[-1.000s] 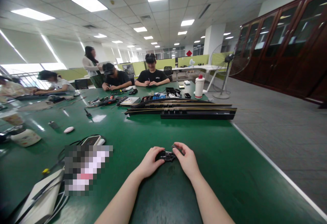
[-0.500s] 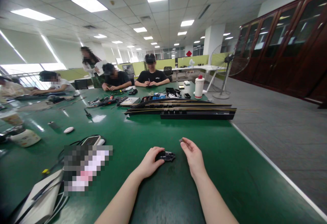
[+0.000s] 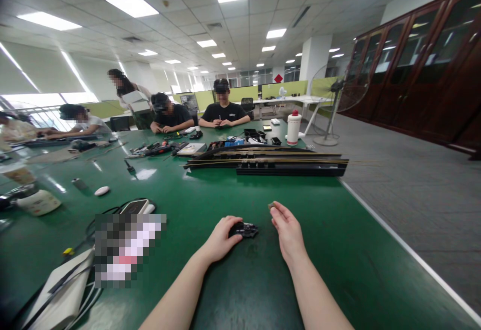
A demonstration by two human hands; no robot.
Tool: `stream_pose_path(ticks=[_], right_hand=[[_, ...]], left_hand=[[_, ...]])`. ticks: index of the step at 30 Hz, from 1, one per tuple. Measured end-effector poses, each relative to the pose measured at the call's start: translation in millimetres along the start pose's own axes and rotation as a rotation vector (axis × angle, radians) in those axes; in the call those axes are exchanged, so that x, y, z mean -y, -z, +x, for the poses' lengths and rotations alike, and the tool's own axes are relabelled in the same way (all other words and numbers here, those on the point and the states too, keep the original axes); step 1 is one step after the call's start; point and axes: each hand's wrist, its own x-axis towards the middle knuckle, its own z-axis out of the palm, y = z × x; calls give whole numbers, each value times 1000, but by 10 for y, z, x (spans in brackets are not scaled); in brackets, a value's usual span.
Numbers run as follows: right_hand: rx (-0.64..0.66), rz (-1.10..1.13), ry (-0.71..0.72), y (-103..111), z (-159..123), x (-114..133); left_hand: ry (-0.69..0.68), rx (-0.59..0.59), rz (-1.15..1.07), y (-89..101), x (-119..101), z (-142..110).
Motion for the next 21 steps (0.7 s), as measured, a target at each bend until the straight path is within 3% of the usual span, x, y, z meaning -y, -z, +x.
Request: stream_pose_path(ticks=[9, 21], right_hand=[[16, 20, -36, -44, -19, -30], [139, -61, -9, -170, -136, -19]], left_hand=[[-7, -8, 3, 3, -10, -2], [-2, -4, 9, -4, 1, 3]])
